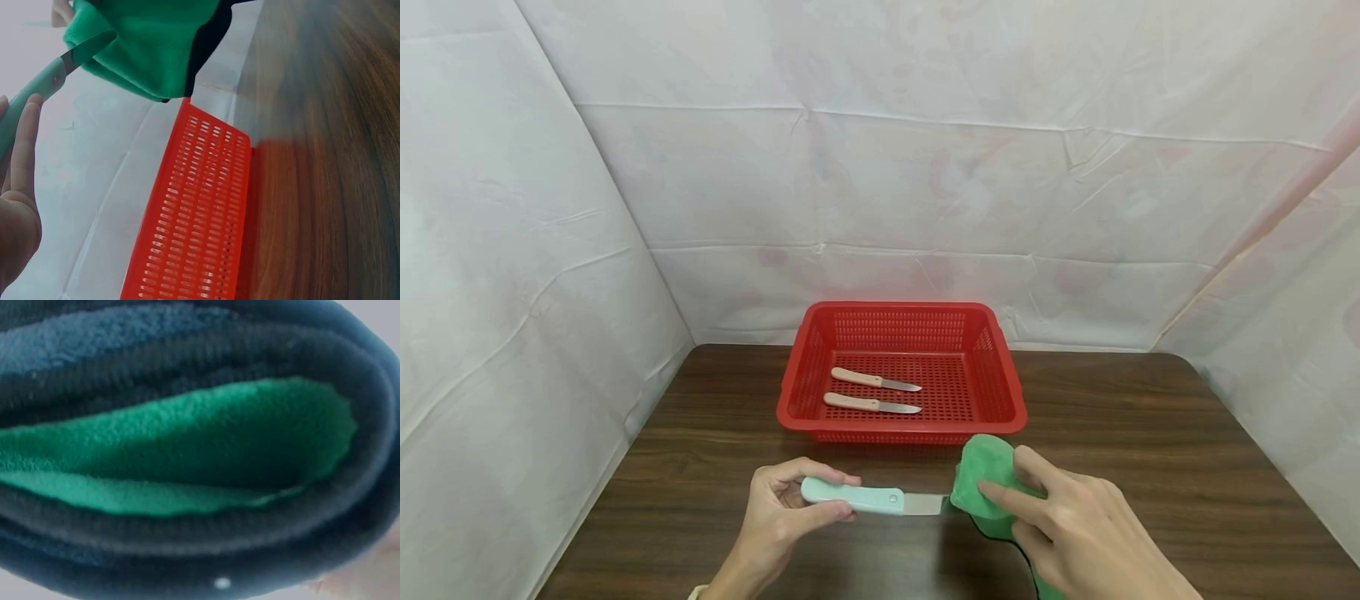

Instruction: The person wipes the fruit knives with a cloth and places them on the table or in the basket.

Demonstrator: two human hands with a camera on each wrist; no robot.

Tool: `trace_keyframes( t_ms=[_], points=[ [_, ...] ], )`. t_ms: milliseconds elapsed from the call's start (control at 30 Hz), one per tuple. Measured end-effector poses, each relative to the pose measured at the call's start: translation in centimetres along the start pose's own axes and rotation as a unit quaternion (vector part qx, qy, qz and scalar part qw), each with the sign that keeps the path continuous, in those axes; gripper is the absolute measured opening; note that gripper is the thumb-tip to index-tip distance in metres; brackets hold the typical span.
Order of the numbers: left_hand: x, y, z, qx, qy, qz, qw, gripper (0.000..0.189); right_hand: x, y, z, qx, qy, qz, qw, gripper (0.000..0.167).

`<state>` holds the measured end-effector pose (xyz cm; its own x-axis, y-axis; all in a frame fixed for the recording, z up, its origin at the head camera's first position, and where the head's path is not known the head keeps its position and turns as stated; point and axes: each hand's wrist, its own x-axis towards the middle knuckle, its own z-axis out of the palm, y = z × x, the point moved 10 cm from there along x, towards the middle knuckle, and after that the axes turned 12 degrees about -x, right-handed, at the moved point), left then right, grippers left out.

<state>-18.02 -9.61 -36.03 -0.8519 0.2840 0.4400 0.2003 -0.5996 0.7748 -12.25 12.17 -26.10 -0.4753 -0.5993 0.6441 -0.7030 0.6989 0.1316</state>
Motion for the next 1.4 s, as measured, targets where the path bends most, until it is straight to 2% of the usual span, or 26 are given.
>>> trace_keyframes(
  t_ms=[167, 400, 500, 700, 933, 1133, 1300, 1400],
  points=[
    [0.3, -0.4, 0.4, -0.003, 0.0, -0.009, 1.0, 0.022, 0.7, -0.3, -0.3, 0.0, 0.013, -0.009, 0.9999, 0.052],
    [1.0, -0.8, 1.8, 0.008, -0.02, 0.009, 0.9997, 0.023, 1.6, -1.6, 0.6, 0.012, -0.022, -0.03, 0.9992, 0.05],
    [1.2, -0.8, 2.1, 0.006, -0.019, 0.011, 0.9997, 0.022, 1.6, -2.1, 0.9, 0.014, -0.031, -0.042, 0.9986, 0.049],
    [1.0, -0.6, 1.5, -0.025, 0.004, 0.004, 0.9997, 0.023, 1.1, -2.2, 1.0, 0.014, -0.027, -0.051, 0.9982, 0.05],
    [0.5, -0.1, 0.8, -0.022, 0.012, -0.003, 0.9997, 0.025, 0.2, -1.5, 1.0, 0.031, -0.05, -0.05, 0.997, 0.048],
    [0.1, 0.4, 0.1, -0.02, 0.017, 0.001, 0.9997, 0.027, -0.4, -0.5, 0.5, 0.016, -0.042, -0.032, 0.9985, 0.051],
    [0.0, 0.3, -0.3, -0.018, 0.019, -0.004, 0.9996, 0.027, -0.8, 0.3, 0.4, 0.011, -0.047, -0.019, 0.9987, 0.051],
    [0.0, 0.0, -0.6, -0.012, 0.023, -0.012, 0.9996, 0.026, -1.1, 1.0, 0.1, 0.006, -0.027, -0.021, 0.9994, 0.052]
  ],
)
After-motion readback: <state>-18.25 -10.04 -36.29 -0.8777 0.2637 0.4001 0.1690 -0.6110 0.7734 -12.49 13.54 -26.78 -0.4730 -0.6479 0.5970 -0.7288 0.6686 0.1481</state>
